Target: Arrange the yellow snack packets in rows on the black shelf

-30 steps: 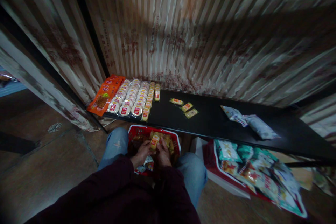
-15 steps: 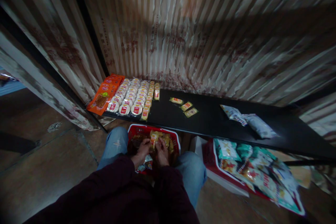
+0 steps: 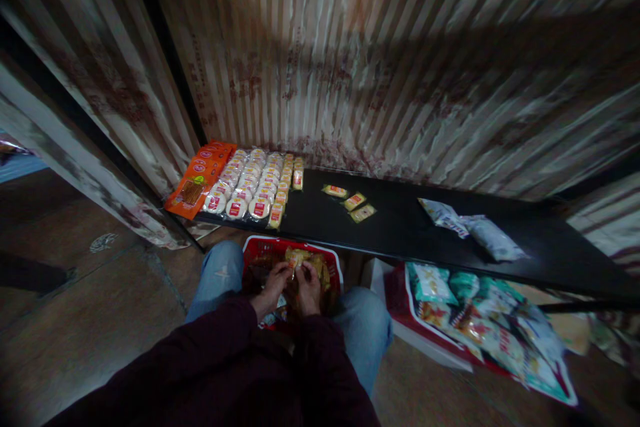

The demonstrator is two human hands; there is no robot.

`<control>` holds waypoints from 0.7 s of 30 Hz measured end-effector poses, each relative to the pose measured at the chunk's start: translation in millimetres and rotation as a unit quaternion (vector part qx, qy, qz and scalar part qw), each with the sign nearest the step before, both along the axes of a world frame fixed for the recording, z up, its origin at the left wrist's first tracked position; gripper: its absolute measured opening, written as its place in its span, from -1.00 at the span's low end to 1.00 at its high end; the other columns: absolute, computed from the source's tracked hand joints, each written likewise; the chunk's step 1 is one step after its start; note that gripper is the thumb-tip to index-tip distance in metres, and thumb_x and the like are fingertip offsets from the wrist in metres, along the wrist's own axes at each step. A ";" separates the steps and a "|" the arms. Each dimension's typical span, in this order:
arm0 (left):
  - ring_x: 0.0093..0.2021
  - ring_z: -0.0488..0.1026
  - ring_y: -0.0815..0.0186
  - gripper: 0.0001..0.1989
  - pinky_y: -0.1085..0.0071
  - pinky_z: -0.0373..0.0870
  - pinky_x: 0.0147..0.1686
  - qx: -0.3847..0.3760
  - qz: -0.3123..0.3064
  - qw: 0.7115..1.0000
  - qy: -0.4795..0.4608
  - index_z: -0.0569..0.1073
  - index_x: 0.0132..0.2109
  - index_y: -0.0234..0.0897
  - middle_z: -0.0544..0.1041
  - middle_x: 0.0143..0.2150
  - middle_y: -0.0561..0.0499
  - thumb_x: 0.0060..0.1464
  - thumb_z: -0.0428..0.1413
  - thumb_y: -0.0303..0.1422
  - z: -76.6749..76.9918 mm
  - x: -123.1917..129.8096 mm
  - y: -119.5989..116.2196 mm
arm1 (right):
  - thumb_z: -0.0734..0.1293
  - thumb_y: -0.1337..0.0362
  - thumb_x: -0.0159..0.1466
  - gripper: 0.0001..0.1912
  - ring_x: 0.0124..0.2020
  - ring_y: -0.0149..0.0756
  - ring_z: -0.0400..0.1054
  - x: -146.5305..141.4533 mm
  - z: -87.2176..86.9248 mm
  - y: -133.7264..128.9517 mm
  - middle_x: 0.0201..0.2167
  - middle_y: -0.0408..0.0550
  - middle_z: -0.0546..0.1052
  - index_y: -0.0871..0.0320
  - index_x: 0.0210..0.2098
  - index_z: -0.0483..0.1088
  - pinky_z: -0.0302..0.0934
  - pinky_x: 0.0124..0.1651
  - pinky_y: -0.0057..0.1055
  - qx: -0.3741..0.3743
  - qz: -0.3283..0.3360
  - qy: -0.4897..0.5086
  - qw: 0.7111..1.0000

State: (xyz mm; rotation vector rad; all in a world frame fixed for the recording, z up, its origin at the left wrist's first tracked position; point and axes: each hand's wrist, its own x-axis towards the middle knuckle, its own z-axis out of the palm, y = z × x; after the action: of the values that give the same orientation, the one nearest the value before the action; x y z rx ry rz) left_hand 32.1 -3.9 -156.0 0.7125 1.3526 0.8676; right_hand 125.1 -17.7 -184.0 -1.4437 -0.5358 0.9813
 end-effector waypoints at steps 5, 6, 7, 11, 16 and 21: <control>-0.16 0.47 0.28 -0.73 0.39 0.34 -0.10 0.003 0.001 0.999 -0.045 0.50 -0.13 -0.28 0.56 -0.14 -0.08 -0.05 0.20 -0.43 1.2 0.1 -2.6 | 0.48 0.03 -0.10 -0.56 -0.21 -0.24 0.42 1.3 -3.2 1.1 -0.27 -0.13 0.55 0.08 -0.26 0.47 0.27 -0.03 -0.28 0.008 -0.002 0.008 1.000; -0.15 0.47 0.27 -0.72 0.39 0.34 -0.10 0.002 0.000 0.999 -0.045 0.50 -0.12 -0.28 0.56 -0.14 -0.09 -0.06 0.20 -0.45 1.9 0.1 -2.4 | 0.48 0.03 -0.10 -0.56 -0.20 -0.24 0.42 0.9 -1.9 0.9 -0.26 -0.13 0.55 0.08 -0.25 0.47 0.27 -0.03 -0.28 0.008 -0.002 0.009 1.000; -0.15 0.47 0.26 -0.71 0.39 0.33 -0.09 -0.002 0.001 0.999 -0.042 0.50 -0.11 -0.29 0.56 -0.13 -0.10 -0.07 0.19 -0.48 2.6 0.1 -2.1 | 0.48 0.03 -0.09 -0.56 -0.18 -0.24 0.42 0.4 0.0 0.5 -0.25 -0.13 0.55 0.07 -0.25 0.47 0.27 -0.02 -0.28 0.008 0.000 0.008 1.000; -0.09 0.47 0.23 -0.66 0.38 0.33 -0.05 -0.018 0.002 0.999 -0.045 0.50 -0.07 -0.31 0.56 -0.08 -0.12 -0.06 0.19 -0.51 4.6 0.4 -0.3 | 0.48 0.02 -0.07 -0.57 -0.16 -0.22 0.43 -2.2 9.4 -1.9 -0.23 -0.13 0.57 0.06 -0.24 0.48 0.27 -0.02 -0.28 0.012 0.011 0.012 1.000; -0.05 0.47 0.25 -0.64 0.39 0.33 -0.03 -0.028 0.002 0.999 -0.042 0.48 0.00 -0.31 0.54 -0.02 -0.13 -0.01 0.15 -0.52 2.5 1.6 -0.7 | 0.48 -0.02 -0.08 -0.53 -0.13 -0.18 0.43 -2.9 14.4 -2.7 -0.20 -0.08 0.58 0.08 -0.23 0.50 0.28 -0.01 -0.25 0.018 0.013 -0.003 1.000; -0.04 0.46 0.22 -0.64 0.36 0.32 0.01 -0.018 0.008 0.999 -0.049 0.50 -0.02 -0.30 0.54 -0.01 -0.15 -0.04 0.19 -0.50 -0.9 2.7 -1.4 | 0.47 -0.03 -0.06 -0.54 -0.11 -0.16 0.43 -2.8 15.7 -2.3 -0.18 -0.05 0.58 0.09 -0.24 0.51 0.28 -0.01 -0.24 0.014 0.011 -0.022 1.000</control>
State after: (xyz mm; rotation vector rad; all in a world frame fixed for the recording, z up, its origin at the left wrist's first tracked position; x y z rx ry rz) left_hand 34.8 -5.3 -157.0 0.6245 1.2853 0.8770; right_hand 122.3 -20.0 -168.3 -1.4403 -0.5961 0.9577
